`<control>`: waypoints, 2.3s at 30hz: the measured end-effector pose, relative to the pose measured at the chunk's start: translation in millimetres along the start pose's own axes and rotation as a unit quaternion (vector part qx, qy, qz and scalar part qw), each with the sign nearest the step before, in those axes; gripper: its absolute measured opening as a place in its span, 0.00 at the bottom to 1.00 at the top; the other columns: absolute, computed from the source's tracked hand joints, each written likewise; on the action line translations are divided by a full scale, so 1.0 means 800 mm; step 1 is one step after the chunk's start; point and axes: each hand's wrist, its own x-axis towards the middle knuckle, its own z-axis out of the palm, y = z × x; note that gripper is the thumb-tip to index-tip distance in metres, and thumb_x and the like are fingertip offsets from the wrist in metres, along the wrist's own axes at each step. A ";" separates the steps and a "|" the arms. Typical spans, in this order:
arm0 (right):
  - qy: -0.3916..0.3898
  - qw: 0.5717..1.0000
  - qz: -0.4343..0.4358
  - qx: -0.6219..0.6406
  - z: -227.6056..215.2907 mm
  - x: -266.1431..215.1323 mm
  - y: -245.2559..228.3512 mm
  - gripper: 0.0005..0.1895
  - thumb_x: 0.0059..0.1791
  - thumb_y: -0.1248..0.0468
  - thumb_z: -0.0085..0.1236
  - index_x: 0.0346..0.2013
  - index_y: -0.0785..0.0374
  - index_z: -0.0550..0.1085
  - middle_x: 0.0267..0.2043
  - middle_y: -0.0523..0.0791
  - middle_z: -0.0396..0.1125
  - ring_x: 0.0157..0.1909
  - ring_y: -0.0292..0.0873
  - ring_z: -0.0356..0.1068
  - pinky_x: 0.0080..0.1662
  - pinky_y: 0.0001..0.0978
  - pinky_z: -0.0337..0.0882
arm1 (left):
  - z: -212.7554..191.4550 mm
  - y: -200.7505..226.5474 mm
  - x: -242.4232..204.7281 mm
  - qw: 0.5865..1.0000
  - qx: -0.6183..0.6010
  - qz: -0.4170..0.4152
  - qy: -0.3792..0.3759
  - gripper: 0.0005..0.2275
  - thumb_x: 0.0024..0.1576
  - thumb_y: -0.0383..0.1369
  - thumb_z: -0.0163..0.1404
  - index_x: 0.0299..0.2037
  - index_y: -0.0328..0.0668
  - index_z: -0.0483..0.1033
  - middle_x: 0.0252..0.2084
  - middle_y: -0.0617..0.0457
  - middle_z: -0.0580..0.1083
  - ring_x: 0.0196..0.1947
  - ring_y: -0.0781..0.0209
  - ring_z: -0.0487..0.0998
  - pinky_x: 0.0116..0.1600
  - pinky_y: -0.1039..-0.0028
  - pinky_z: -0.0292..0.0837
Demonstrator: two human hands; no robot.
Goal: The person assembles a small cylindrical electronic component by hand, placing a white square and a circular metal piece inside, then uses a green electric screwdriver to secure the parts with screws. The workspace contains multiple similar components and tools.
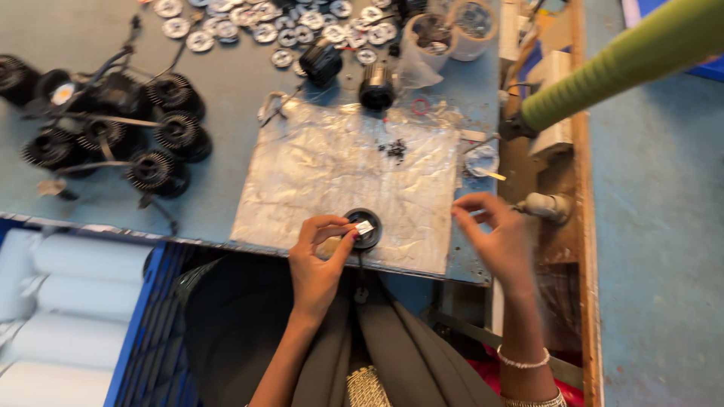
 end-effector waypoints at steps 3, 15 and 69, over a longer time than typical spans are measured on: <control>-0.081 0.993 -0.083 0.036 0.055 -0.012 -0.035 0.09 0.49 0.68 0.63 0.43 0.65 0.78 0.41 0.43 0.74 0.42 0.33 0.74 0.40 0.24 0.72 | 0.001 0.001 -0.002 0.999 0.020 0.040 0.014 0.10 0.55 0.23 0.60 0.44 0.36 0.75 0.40 0.48 0.83 0.43 0.64 0.85 0.50 0.78 0.74; -0.167 0.977 -0.030 0.128 0.100 -0.001 -0.041 0.04 0.50 0.67 0.61 0.37 0.66 0.79 0.35 0.41 0.72 0.37 0.31 0.68 0.37 0.22 0.67 | -0.004 0.016 -0.004 0.994 0.089 0.063 0.027 0.10 0.54 0.29 0.61 0.43 0.42 0.76 0.38 0.56 0.84 0.45 0.62 0.81 0.58 0.68 0.65; -0.190 0.972 -0.131 -0.049 0.083 -0.016 -0.082 0.18 0.49 0.68 0.59 0.54 0.54 0.78 0.45 0.47 0.66 0.40 0.41 0.71 0.41 0.29 0.74 | -0.003 -0.025 -0.003 0.977 0.114 0.164 -0.071 0.19 0.50 0.34 0.66 0.51 0.44 0.77 0.60 0.44 0.73 0.62 0.45 0.75 0.64 0.61 0.73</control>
